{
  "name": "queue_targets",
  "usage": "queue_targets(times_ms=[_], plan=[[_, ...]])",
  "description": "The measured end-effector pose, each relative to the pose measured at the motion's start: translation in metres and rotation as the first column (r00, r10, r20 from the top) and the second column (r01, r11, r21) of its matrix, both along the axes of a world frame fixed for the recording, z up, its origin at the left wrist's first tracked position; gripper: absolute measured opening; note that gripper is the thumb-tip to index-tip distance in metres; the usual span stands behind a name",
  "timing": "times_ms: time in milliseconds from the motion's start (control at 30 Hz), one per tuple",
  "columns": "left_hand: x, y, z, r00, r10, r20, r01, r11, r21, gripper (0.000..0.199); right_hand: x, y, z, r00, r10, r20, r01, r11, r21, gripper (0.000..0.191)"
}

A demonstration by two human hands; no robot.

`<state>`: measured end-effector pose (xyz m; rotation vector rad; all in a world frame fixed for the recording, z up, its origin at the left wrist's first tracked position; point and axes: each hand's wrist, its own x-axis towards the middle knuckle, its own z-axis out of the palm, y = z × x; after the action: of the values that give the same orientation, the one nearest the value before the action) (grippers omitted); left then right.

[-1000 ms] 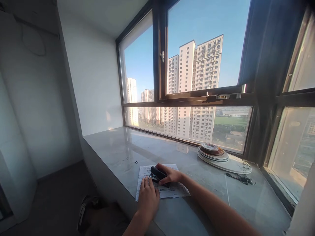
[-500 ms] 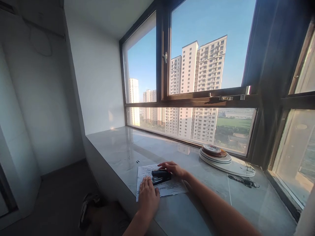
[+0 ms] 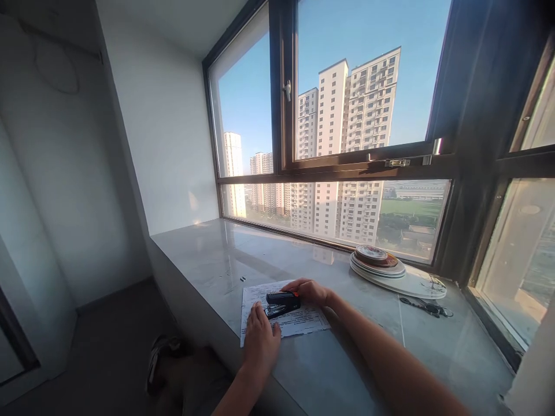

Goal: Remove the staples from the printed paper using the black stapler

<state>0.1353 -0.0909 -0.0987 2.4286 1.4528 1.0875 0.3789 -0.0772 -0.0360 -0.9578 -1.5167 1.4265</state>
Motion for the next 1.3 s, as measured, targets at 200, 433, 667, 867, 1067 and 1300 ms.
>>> queue_targets(times_ms=[200, 433, 667, 867, 1067, 1300], plan=[[-0.001, 0.001, -0.003, 0.997, -0.028, 0.074, 0.025, 0.999, 0.049, 0.059, 0.002, 0.002, 0.004, 0.995, 0.040, 0.095, -0.041, 0.999, 0.009, 0.057], [-0.003, 0.008, 0.000, 0.979, 0.010, 0.206, -0.013, 1.000, 0.013, 0.072, 0.000, -0.001, 0.014, 0.981, 0.042, 0.190, -0.047, 0.999, 0.022, 0.056], [-0.006, 0.010, 0.001, 0.973, -0.027, 0.229, 0.043, 0.997, -0.066, 0.071, -0.005, -0.006, 0.024, 0.969, 0.046, 0.243, -0.054, 0.998, 0.025, 0.059], [-0.006, 0.008, 0.004, 0.977, -0.019, 0.214, 0.033, 0.997, -0.064, 0.067, -0.003, -0.009, 0.026, 0.966, 0.089, 0.244, -0.108, 0.992, 0.063, 0.062], [-0.006, 0.008, 0.004, 0.979, -0.014, 0.201, 0.025, 0.998, -0.053, 0.066, -0.009, -0.006, 0.020, 0.953, -0.020, 0.302, -0.024, 0.990, 0.139, 0.043], [-0.011, 0.014, 0.020, 0.937, 0.014, 0.349, 0.063, 0.976, -0.209, 0.058, -0.021, 0.000, 0.007, 0.917, -0.081, 0.390, -0.065, 0.936, 0.347, 0.040]])
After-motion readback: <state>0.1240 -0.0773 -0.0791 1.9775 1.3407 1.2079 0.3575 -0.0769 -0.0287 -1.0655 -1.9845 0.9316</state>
